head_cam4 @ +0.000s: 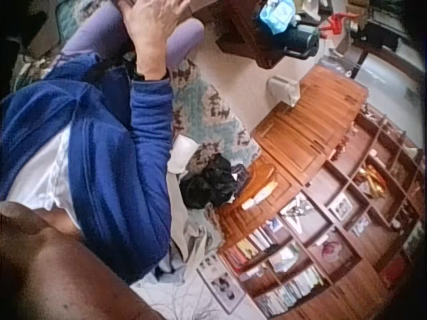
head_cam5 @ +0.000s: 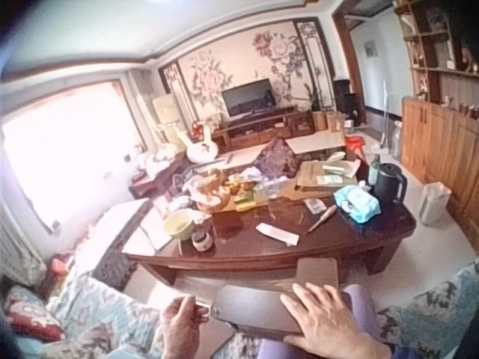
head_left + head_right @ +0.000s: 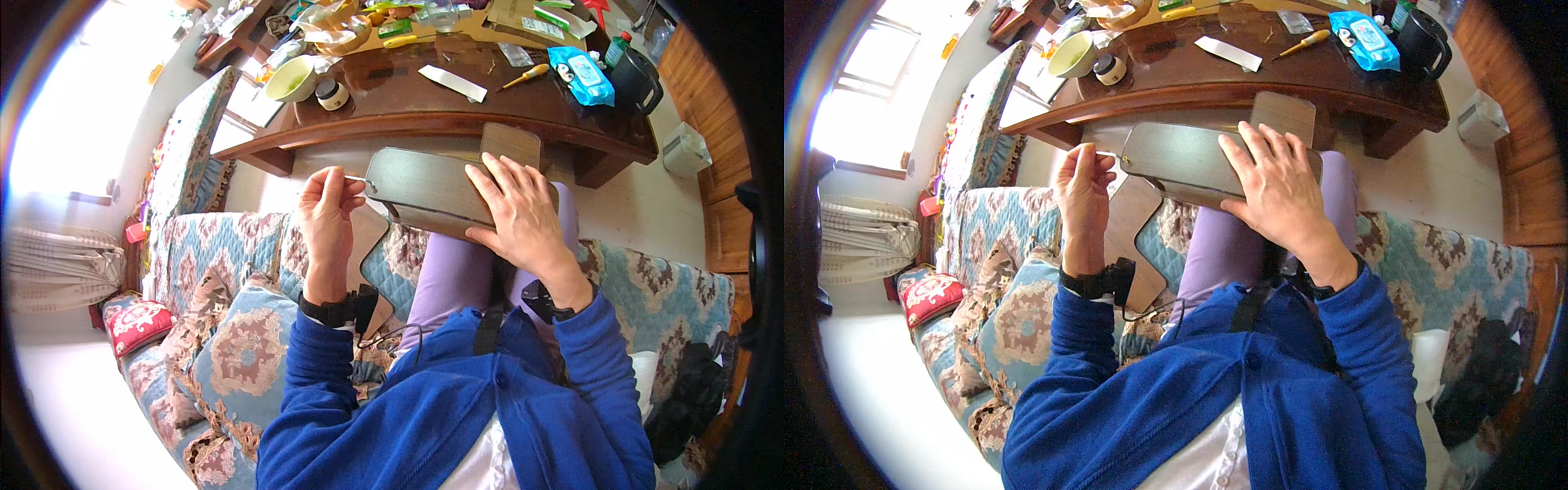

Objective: The person assembles a wooden furniture component by inserting dowels and screws into pre-drilled holes. They use a screwdriver to tighten the screws and align the pieces, then join the parts together to form a larger unit.

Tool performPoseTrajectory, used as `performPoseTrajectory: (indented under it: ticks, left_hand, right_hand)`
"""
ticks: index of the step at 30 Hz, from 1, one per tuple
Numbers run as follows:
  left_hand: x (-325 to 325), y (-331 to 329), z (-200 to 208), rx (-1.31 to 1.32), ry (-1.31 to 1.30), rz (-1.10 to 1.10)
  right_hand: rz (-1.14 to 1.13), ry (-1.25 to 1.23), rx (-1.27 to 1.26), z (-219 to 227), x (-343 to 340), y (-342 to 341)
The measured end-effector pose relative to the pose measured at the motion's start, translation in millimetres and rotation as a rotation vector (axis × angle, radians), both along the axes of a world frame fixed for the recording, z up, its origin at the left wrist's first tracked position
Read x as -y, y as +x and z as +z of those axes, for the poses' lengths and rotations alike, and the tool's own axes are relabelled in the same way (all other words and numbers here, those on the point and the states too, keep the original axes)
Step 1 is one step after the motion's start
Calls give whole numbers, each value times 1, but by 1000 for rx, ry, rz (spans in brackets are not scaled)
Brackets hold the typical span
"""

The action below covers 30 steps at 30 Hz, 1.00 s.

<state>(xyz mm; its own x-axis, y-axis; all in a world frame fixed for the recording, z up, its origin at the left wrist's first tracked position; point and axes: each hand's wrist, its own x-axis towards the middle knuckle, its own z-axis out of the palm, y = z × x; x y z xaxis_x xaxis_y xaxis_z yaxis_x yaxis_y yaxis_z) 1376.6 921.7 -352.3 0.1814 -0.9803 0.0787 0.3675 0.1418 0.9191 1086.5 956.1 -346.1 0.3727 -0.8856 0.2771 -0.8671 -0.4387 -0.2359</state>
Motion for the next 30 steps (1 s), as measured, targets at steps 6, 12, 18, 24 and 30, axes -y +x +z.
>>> performPoseTrajectory:
  ticks: [6,12,18,24,30]
  left_hand:
    - [0,7,-22,-265,76,17]
    - [0,5,-31,-325,44,41]
    - [0,1,-32,-246,3,59]
    - [-2,2,-32,-208,-20,94]
    - [-2,6,-35,-189,-57,91]
  right_hand:
    - [-7,4,-9,0,1,2]
    - [-18,9,-21,-2,1,3]
    - [-17,9,-20,-1,1,3]
    - [-13,28,-15,-1,1,4]
    - [-2,67,-59,15,4,8]
